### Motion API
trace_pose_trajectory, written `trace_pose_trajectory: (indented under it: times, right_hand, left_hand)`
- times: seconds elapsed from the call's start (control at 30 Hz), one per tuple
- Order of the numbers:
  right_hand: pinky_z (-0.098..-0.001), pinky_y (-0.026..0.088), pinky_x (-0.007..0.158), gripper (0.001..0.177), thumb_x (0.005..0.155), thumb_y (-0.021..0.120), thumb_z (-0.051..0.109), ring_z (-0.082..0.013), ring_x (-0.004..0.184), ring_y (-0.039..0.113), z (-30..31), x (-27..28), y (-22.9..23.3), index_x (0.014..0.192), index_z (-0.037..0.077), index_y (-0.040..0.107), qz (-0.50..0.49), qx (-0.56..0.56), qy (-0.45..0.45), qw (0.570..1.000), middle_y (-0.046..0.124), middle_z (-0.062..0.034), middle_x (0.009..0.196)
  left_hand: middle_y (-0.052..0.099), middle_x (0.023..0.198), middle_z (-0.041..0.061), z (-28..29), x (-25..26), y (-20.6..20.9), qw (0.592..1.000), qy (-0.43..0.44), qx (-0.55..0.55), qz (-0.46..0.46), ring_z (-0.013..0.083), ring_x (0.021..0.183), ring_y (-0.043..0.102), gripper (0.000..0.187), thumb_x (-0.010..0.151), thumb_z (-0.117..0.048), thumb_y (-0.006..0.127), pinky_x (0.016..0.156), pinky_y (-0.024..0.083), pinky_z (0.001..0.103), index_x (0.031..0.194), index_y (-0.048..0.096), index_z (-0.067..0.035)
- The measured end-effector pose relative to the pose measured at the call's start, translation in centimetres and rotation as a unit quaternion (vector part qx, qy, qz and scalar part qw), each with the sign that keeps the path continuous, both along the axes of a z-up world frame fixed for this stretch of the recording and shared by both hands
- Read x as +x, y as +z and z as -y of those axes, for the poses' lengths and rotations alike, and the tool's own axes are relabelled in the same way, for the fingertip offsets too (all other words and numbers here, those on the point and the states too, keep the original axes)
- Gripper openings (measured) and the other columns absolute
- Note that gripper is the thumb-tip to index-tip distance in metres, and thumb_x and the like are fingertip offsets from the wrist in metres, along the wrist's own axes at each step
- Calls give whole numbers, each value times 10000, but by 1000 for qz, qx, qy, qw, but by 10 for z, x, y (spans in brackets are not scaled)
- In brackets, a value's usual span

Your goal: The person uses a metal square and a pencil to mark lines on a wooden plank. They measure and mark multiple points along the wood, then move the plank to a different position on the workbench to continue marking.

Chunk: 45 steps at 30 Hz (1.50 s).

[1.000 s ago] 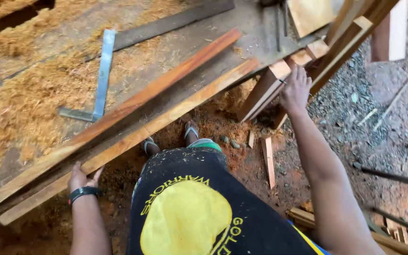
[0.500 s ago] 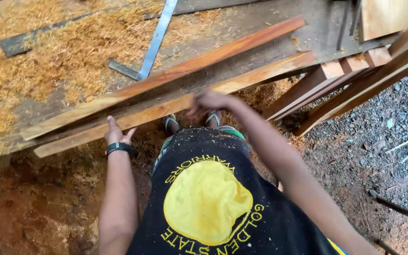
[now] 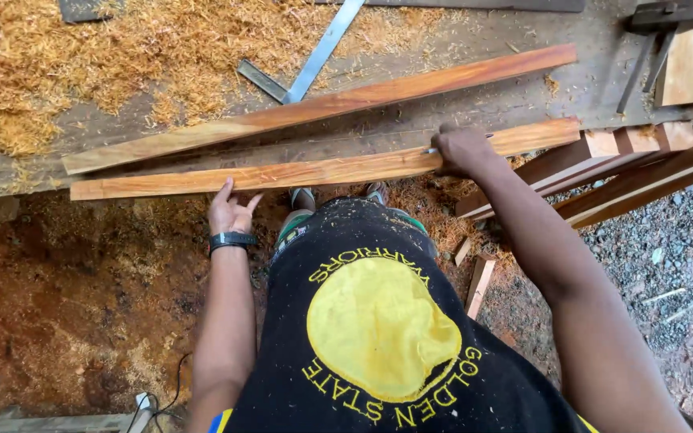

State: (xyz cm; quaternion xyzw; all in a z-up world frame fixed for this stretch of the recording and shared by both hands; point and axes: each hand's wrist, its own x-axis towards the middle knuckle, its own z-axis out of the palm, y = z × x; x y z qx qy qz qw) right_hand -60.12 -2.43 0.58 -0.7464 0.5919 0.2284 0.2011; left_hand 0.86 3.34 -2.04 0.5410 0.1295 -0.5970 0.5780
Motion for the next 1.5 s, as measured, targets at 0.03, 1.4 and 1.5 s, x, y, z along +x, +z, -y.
trace_pose_trajectory:
  times: [0.03,1.4,1.5]
  right_hand:
    - [-618,734,1025,752,805,1045,637,-420,1166,915,0,6,18,1460,310,870,20,-7,14,1000,805,-82,1337]
    - [-601,770,862,557,1046,973,344,-531,848,889,49,101,99,1327,28,610,65,-175,82,979,567,-161,1325]
    - [-727,744,919,731,984,1025,362,-678,934,859,59,98,115,1433,-6,582,128,-89,38,987,579,-217,1329]
  left_hand:
    - [-190,2007,336,0,3,1,1000,-5,2,-2,530,1880,-149,973,1173,-60,918,1404,241,940,1912,290,12]
    - [896,861,135,82,49,-10,698,-528,-13,483,346,675,834,482,1224,-460,855,624,667,495,928,984,-102]
    - [916,919,116,81,40,6,731,-506,17,458,263,802,896,417,1137,-394,906,741,779,410,959,935,-18]
